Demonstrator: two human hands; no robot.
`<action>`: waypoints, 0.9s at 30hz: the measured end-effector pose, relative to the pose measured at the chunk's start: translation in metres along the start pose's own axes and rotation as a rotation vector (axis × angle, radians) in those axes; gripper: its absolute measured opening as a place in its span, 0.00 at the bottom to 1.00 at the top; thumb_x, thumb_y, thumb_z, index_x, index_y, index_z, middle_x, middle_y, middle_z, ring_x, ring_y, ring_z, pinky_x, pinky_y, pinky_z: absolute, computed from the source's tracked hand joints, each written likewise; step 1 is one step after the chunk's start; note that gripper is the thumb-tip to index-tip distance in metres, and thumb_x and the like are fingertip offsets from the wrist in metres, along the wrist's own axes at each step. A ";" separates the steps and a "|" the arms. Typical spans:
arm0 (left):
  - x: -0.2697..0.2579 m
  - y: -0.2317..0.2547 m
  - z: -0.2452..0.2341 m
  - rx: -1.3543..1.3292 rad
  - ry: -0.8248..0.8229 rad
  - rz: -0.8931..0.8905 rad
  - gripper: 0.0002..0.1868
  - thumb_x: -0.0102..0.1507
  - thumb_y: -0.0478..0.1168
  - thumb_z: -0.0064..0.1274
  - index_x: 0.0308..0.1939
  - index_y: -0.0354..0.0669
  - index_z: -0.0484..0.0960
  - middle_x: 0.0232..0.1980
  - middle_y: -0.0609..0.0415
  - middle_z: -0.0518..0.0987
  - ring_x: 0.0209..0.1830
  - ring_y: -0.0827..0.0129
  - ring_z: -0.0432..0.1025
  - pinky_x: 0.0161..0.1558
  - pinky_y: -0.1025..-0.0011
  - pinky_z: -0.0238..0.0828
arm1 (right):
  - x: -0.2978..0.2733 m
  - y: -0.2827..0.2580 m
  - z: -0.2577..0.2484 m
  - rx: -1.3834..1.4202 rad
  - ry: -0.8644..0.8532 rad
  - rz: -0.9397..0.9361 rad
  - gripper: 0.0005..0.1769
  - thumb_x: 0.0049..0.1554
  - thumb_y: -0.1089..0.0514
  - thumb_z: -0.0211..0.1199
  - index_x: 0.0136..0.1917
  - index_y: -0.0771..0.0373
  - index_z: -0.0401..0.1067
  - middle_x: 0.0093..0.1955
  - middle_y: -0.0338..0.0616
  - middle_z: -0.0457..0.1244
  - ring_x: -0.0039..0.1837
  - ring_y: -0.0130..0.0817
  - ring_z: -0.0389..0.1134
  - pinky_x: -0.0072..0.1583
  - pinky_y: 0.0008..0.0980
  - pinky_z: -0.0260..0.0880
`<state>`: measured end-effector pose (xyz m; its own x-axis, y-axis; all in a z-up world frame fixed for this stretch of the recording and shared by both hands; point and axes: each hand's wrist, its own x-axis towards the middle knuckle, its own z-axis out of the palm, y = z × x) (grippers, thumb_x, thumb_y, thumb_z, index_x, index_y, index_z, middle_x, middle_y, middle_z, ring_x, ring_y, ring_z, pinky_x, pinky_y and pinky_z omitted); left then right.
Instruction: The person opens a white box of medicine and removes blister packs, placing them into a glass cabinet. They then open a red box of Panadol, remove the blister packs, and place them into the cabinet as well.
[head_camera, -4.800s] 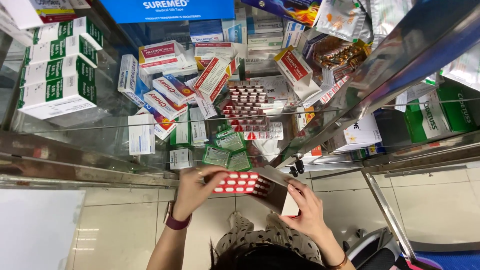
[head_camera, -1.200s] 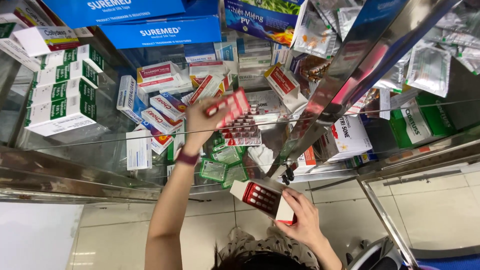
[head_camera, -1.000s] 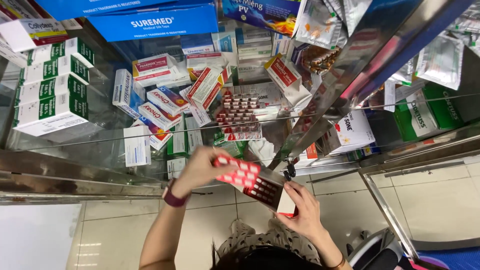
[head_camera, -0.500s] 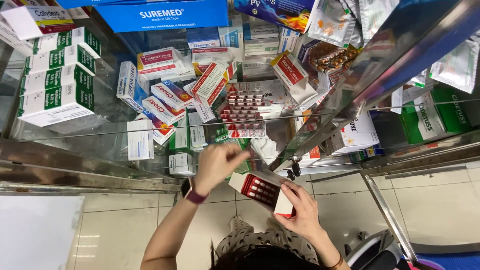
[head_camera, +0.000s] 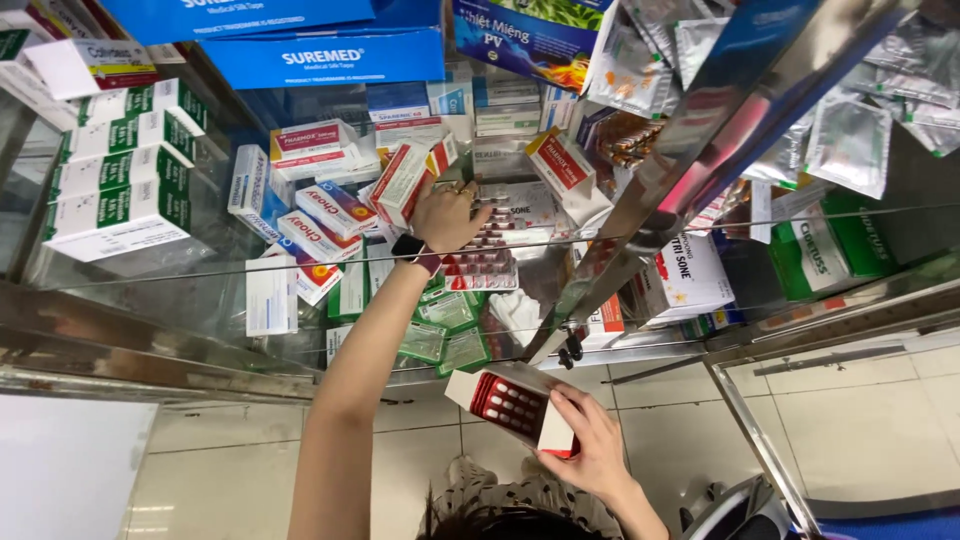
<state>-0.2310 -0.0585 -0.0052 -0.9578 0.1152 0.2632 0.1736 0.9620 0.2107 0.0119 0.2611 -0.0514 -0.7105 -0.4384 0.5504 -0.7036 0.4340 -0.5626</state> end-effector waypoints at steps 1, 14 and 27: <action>-0.001 0.002 0.001 -0.003 0.001 0.004 0.28 0.66 0.56 0.51 0.58 0.37 0.81 0.51 0.40 0.83 0.51 0.52 0.77 0.71 0.46 0.50 | 0.000 0.001 -0.003 -0.005 0.002 0.002 0.51 0.35 0.53 0.77 0.71 0.58 0.63 0.63 0.53 0.64 0.57 0.50 0.70 0.54 0.43 0.74; -0.070 -0.003 -0.036 -0.785 0.315 -0.295 0.10 0.64 0.41 0.61 0.47 0.42 0.88 0.38 0.52 0.87 0.35 0.73 0.79 0.38 0.74 0.74 | 0.003 0.004 -0.002 -0.015 0.037 -0.003 0.51 0.39 0.49 0.80 0.72 0.59 0.60 0.62 0.53 0.64 0.56 0.49 0.71 0.52 0.42 0.74; -0.181 0.059 -0.067 -0.877 -0.243 -0.158 0.11 0.58 0.41 0.65 0.41 0.39 0.90 0.35 0.53 0.88 0.31 0.75 0.83 0.36 0.78 0.78 | 0.012 0.000 0.004 -0.023 0.101 0.050 0.51 0.41 0.50 0.81 0.72 0.56 0.61 0.62 0.52 0.65 0.57 0.48 0.72 0.51 0.39 0.77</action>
<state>-0.0325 -0.0387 0.0224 -0.9897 0.1427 -0.0129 0.0534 0.4507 0.8911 0.0029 0.2527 -0.0474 -0.7412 -0.3347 0.5819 -0.6664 0.4719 -0.5773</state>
